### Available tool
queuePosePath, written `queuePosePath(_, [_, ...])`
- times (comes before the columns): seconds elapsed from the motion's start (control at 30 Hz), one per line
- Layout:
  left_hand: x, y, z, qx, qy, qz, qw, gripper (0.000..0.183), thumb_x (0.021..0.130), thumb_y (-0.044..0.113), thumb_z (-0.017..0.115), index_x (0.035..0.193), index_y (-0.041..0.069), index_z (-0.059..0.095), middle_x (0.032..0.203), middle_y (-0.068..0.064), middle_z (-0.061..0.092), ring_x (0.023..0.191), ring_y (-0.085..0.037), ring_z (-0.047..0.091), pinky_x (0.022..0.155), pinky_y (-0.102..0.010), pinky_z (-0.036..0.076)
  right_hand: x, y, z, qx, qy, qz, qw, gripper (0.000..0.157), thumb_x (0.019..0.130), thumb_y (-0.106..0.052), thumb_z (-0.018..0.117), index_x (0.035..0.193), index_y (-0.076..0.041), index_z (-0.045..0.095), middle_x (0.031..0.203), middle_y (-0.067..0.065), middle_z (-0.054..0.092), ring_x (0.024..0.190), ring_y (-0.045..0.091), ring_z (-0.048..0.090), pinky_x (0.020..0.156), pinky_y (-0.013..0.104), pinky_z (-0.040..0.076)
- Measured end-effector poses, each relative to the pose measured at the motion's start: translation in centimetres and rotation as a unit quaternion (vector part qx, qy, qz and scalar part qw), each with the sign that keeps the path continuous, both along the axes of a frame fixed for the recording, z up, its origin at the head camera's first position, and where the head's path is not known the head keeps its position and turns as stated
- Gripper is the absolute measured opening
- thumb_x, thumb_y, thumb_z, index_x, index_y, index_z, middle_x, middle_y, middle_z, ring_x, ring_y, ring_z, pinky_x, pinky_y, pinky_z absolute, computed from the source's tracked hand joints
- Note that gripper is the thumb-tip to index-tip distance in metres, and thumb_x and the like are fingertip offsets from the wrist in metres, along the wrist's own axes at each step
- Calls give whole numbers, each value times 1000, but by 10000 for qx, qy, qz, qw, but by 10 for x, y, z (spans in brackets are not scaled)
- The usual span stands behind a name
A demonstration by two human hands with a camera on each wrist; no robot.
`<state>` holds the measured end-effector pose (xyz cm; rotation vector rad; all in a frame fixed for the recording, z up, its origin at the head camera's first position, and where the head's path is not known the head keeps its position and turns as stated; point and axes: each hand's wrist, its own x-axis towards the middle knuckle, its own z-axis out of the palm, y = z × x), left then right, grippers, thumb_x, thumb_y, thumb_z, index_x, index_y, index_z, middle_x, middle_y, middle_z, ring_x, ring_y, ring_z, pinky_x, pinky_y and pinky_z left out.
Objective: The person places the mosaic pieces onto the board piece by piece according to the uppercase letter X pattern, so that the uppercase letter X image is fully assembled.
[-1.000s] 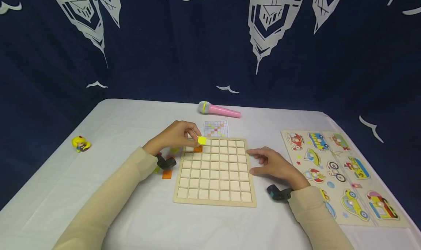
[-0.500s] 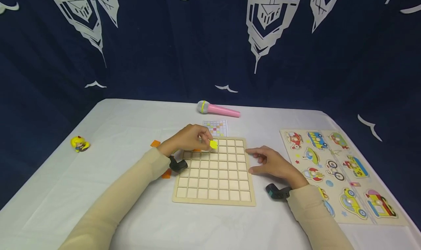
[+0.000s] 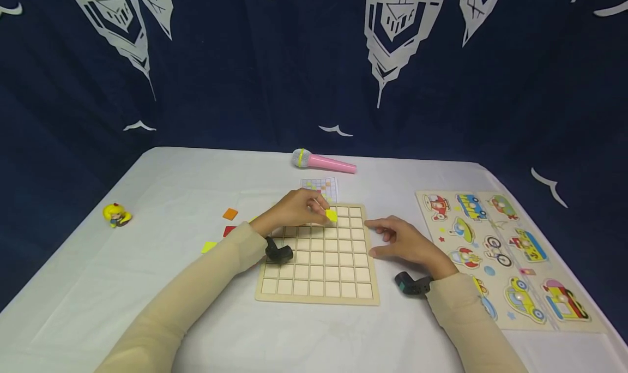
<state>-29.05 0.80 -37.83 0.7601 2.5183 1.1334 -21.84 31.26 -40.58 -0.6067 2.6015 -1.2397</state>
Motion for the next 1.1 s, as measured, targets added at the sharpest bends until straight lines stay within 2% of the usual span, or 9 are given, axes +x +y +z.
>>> queuePosePath(0.17, [0, 10, -1, -32, -58, 246, 9997, 33, 87, 27, 89, 115, 14, 79, 97, 5, 78, 92, -11, 68, 83, -27, 51, 0, 0, 0, -41, -30, -21, 10000, 67, 88, -6, 88, 145, 11, 59, 113, 12, 56, 91, 17, 45, 76, 24, 43])
queuePosePath(0.37, [0, 22, -2, -433, -105, 434, 9981, 31, 87, 31, 89, 114, 19, 80, 104, 6, 78, 98, -11, 68, 81, -29, 50, 1, 0, 1, -103, -71, -31, 9999, 66, 88, -5, 87, 145, 12, 59, 113, 12, 56, 90, 17, 46, 76, 24, 44])
queuePosePath(0.7, [1, 35, -4, -918, 61, 458, 9947, 24, 87, 28, 89, 108, 20, 81, 93, 12, 76, 81, -8, 65, 68, -28, 49, 0, 0, 2, -41, -96, -40, 9999, 67, 88, -6, 87, 146, 11, 58, 113, 12, 57, 91, 18, 47, 77, 24, 45])
queuePosePath(1.1, [2, 43, -4, -1152, 44, 526, 9919, 23, 88, 28, 90, 107, 22, 80, 86, 14, 73, 76, -8, 62, 69, -31, 47, -1, 1, 1, 44, -84, -50, 9999, 67, 89, -7, 88, 146, 11, 58, 113, 11, 57, 91, 17, 47, 77, 24, 45])
